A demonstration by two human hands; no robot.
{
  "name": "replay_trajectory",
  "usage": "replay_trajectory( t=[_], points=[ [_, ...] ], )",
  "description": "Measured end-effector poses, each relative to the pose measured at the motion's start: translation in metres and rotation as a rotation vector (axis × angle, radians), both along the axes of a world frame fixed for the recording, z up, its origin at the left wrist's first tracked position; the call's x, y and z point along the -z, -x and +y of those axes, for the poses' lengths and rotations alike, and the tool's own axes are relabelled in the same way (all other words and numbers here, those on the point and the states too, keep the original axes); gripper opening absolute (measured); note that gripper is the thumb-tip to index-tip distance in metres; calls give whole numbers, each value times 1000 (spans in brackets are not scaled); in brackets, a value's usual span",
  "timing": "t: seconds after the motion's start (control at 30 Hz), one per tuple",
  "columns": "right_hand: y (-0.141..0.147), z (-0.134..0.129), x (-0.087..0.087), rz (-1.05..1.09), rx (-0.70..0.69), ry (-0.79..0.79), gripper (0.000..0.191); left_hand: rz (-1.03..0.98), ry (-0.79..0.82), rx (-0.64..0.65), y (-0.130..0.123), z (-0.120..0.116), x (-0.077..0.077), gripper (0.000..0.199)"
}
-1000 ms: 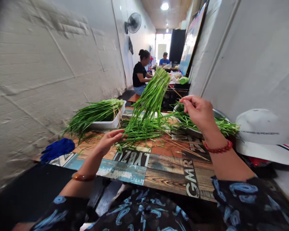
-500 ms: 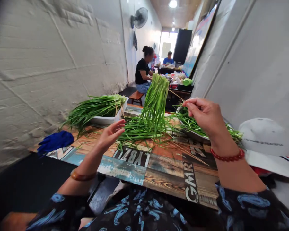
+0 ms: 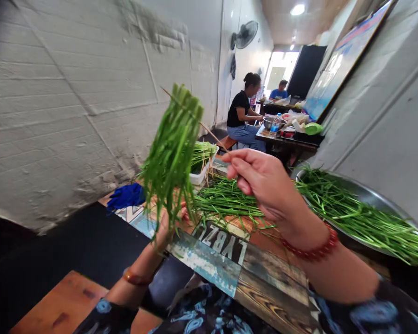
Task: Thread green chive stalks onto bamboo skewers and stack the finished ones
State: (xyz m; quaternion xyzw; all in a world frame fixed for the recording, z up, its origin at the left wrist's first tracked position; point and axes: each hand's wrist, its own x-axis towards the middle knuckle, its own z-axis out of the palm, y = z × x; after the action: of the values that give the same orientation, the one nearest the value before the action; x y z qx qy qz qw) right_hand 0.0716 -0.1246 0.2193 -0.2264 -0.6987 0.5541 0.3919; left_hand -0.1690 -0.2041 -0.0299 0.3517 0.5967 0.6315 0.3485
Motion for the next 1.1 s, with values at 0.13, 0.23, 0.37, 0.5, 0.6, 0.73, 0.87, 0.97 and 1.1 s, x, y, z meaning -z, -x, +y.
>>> replay_trajectory(
  t=[0.13,0.23,0.37,0.5,0.6,0.73,0.87,0.97,1.1],
  points=[
    [82,12,-16,131,-169,61,7,43,99,68,-8,7,10,41],
    [145,34,-14,251,-209,178,8,214,103,188,-21,14,14,34],
    [212,75,31,322,-53,416,11,526,67,279,-28,17,19,28],
    [241,116,103,221,126,563,22,621,72,327,-25,12,22,26],
    [241,134,143,157,173,609,24,593,53,360,-25,8,23,26],
    [235,142,159,78,160,609,20,522,-60,285,-25,7,21,27],
    [226,142,156,-31,124,540,18,538,-161,182,-25,8,21,26],
    [210,139,153,-114,106,442,15,580,-215,119,-23,8,24,24],
    [162,129,152,-184,115,283,10,641,-267,11,-22,9,27,21]
  ],
)
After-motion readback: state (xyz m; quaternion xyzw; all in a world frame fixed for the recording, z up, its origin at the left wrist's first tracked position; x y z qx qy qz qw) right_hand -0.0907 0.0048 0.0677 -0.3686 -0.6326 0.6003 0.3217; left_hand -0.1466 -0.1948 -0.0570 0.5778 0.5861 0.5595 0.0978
